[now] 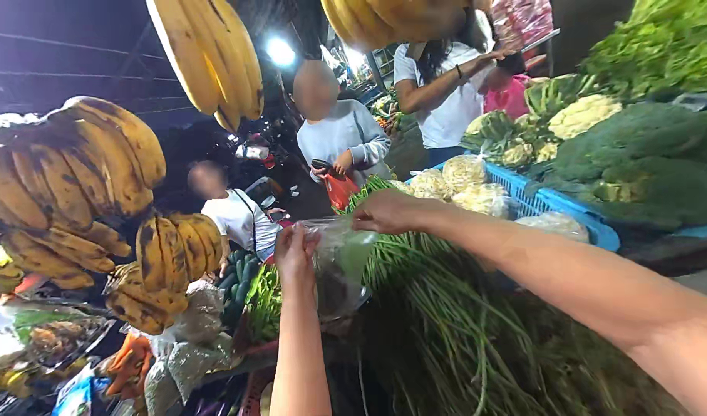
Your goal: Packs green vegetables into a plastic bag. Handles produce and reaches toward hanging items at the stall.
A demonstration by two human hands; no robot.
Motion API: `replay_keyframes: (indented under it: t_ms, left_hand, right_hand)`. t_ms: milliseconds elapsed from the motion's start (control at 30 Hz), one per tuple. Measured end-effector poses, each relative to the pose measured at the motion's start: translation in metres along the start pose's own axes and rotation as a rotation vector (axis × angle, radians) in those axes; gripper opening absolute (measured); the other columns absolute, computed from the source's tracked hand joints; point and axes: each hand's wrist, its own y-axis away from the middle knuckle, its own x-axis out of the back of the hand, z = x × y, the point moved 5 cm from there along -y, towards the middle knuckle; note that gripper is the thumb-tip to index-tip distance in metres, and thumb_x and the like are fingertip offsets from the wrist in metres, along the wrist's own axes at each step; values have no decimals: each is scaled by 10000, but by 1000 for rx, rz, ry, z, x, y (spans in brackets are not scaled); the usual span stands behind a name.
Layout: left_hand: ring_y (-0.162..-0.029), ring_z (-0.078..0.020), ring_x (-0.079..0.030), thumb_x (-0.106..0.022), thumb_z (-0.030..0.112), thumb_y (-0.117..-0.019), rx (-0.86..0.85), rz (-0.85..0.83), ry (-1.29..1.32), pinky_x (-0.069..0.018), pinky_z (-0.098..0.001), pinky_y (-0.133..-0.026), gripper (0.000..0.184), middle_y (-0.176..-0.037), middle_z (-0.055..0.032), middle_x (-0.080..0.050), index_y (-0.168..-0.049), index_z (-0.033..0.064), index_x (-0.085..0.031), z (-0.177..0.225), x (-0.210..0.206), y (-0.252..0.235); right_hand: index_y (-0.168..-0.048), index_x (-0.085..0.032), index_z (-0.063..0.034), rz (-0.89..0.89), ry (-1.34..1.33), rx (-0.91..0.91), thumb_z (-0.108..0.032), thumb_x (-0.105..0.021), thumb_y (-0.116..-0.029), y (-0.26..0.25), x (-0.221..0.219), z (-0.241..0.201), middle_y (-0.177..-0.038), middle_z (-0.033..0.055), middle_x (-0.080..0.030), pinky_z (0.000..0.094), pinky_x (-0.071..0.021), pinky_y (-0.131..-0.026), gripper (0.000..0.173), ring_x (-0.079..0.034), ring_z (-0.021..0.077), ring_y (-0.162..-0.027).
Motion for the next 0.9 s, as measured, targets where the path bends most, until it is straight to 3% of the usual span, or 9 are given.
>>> replay_keyframes:
  t_ms: [100,167,333,467,567,667,733,800,900]
  left_hand:
    - [-790,-171,-664,-493,45,-1060,-5,-22,-48,-600,-336,-756,165,-970,-118,-594,-1209,-24,-474,0,-25,-18]
    - [-775,-169,-666,-506,57,-1059,-37,-47,-67,-591,-329,-736,137,-948,-119,-625,-1174,-17,-493,-5,-43,-29]
    - [-724,-124,-644,-550,97,-1053,-97,-63,-91,-578,-298,-723,113,-873,-69,-621,-1124,9,-544,-35,-86,-67]
    - [-787,-104,-652,-555,110,-1052,-179,-123,-92,-558,-292,-764,112,-909,-58,-670,-1114,17,-565,-58,-117,-89]
    - [-916,-175,-651,-537,107,-1050,-162,-317,-353,-545,-369,-855,246,-1042,-156,-671,-1215,-73,-565,-84,-130,-76]
    - [-924,-184,-664,-564,137,-1039,-113,-563,-675,-537,-370,-875,268,-1020,-181,-691,-1167,-94,-612,-105,-141,-44]
    - [-963,-183,-672,-569,156,-1038,-143,-687,-787,-538,-356,-903,273,-1046,-179,-696,-1142,-85,-641,-115,-143,-29]
    - [-1082,-227,-655,-574,151,-1030,-202,-762,-854,-513,-368,-987,274,-1135,-211,-679,-1132,-90,-657,-117,-143,-17]
    - [-1185,-278,-631,-583,156,-1019,-282,-863,-1031,-490,-383,-1042,279,-1246,-230,-653,-1119,-84,-686,-117,-141,4]
  right_hand:
    - [-1060,-746,-8,158,12,27,-226,-566,-1054,0,11,25,-1032,176,-705,548,-496,-936,283,-653,362,-1053]
    - [-1035,-750,-13,268,16,17,-201,-594,-1035,-1,16,49,-1021,175,-705,560,-511,-922,244,-655,373,-1046]
    - [-1098,-716,-3,168,-7,-223,-200,-558,-1053,-3,24,122,-1077,195,-692,580,-500,-922,257,-654,382,-1076]
    - [-1061,-716,-2,317,-119,-321,-149,-584,-1035,4,12,156,-1091,191,-687,581,-524,-893,200,-674,370,-1016]
    - [-1091,-712,17,96,-75,-418,-168,-577,-1034,19,-17,180,-1126,225,-680,612,-502,-935,236,-653,408,-1083]
    - [-1161,-696,41,-152,-116,-431,-190,-550,-1055,36,-46,196,-1103,272,-686,632,-472,-961,293,-647,444,-1089]
    - [-1169,-693,50,-202,-181,-333,-198,-565,-1054,44,-60,189,-1119,283,-682,632,-451,-990,302,-640,451,-1104]
    - [-1185,-703,40,-211,-190,-241,-188,-589,-1041,47,-69,172,-1241,275,-646,597,-428,-1043,293,-597,445,-1193]
    - [-1186,-721,5,-225,-135,-235,-174,-619,-1012,48,-75,157,-1365,240,-574,555,-398,-1092,270,-502,434,-1296]
